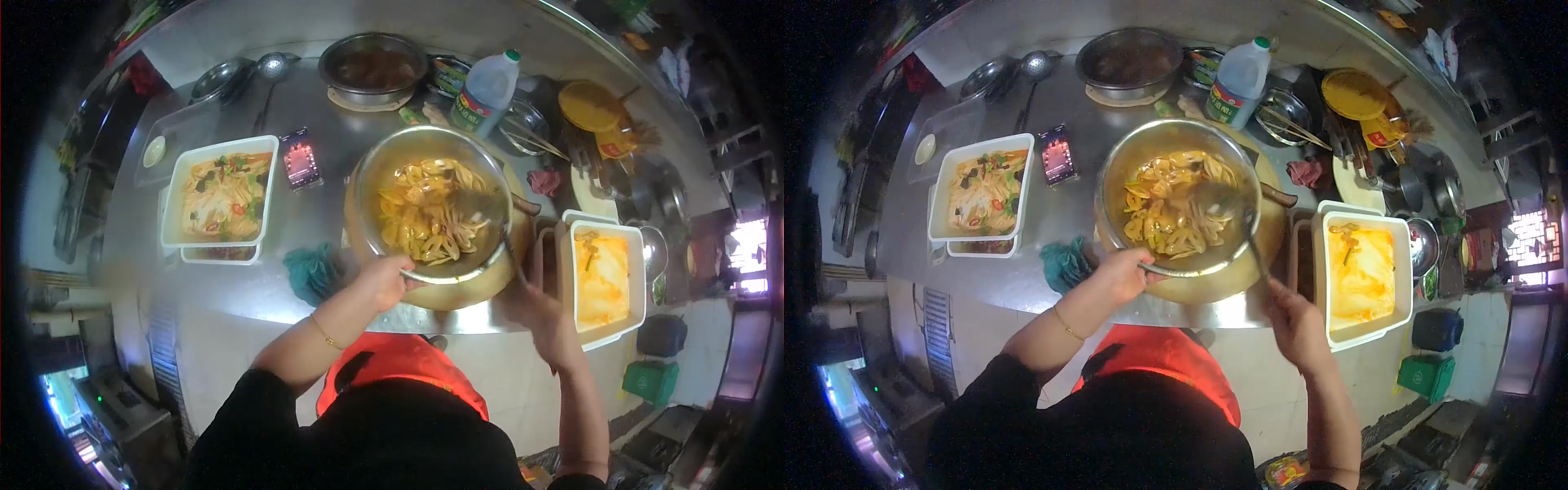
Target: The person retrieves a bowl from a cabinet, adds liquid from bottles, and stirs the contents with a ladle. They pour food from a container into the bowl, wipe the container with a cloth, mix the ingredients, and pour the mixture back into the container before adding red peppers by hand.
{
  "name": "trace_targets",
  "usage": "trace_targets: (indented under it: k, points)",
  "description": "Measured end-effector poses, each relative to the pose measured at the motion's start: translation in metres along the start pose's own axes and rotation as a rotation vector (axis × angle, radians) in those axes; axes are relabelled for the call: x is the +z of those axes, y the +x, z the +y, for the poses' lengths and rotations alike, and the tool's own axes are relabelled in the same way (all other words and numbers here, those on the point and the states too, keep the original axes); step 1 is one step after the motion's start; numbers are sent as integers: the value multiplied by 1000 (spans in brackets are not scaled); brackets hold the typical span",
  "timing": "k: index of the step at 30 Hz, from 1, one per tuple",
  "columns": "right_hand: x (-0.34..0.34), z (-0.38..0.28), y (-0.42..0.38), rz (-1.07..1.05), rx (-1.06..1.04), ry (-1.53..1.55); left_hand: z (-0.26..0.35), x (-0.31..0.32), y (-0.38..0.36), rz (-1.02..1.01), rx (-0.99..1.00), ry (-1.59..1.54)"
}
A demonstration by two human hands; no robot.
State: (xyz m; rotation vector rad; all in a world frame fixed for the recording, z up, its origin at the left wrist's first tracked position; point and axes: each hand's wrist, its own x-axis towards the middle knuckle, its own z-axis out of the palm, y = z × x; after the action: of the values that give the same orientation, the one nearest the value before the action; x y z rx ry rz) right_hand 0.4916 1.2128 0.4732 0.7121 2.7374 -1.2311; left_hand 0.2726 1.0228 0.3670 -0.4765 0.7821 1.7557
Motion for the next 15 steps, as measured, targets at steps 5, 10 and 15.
trace_targets:
  k: [5,10,15]
  points:
    - [23,-13,18,-43,137,151,-15,8,5,52,-6,85]
    - [-4,16,-5,-60,-55,-168,6,-8,15,-12,-31,-66]
    - [7,-29,26,-5,148,-109,-22,10,1,0,-37,92]
